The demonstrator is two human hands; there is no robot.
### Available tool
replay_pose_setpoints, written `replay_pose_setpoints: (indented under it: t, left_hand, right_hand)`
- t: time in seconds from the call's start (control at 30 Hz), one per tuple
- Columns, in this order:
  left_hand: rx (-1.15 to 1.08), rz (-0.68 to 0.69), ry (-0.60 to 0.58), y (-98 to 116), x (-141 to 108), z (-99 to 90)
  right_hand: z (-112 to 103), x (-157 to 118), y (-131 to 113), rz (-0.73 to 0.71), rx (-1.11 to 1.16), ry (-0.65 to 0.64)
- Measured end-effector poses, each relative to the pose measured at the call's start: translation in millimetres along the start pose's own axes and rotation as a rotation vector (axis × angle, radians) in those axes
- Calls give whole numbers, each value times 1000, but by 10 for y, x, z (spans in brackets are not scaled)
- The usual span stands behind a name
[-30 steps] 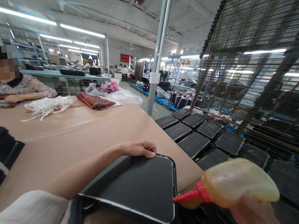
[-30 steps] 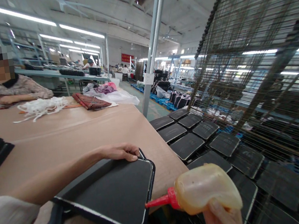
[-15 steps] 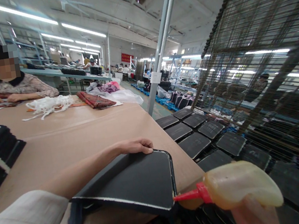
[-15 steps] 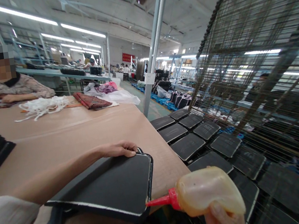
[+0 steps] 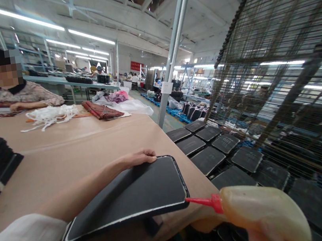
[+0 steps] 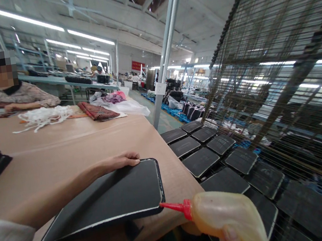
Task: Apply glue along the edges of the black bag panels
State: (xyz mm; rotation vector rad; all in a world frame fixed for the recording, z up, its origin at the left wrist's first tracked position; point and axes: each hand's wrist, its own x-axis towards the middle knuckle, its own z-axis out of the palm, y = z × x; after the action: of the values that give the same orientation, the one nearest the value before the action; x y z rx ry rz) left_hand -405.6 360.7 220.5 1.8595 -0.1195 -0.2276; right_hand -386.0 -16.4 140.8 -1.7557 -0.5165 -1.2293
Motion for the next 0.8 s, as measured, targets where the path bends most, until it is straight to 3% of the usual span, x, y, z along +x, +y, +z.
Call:
replay_pose_setpoints:
  t: [0.1, 0.13, 0.2, 0.23, 0.27, 0.37, 0.43, 0.53, 0.73, 0.8]
  left_hand:
    - [-28, -24, 60, -45, 12, 0]
    - [-37, -33, 77, -62, 15, 1]
    - [-59, -50, 105, -96, 18, 3]
    - [-72, -55, 115, -112, 18, 4]
    - [-83, -57, 122, -127, 18, 6]
    - [-114, -55, 139, -155, 14, 12]
    - [-138, -67, 149, -161, 9, 21]
    - [-174, -83, 160, -161, -1, 36]
    - [-206, -94, 156, -217, -4, 40]
    - [-215, -105, 147, -245, -2, 29]
  right_hand:
    - [-19, 97, 107, -750, -234, -11]
    - [-22, 119, 121, -891, -293, -2]
    - [-10, 129, 111, -961, -360, 24]
    - [10, 115, 84, -886, -360, 38]
    - [41, 89, 41, -721, -326, 64]
    - [180, -13, -154, -59, -124, 153]
    - [271, -66, -286, 237, -20, 173]
    - [311, -82, -359, 348, 10, 144]
    - [174, -13, -142, 376, -140, -39]
    - [203, -20, -141, 450, -84, -27]
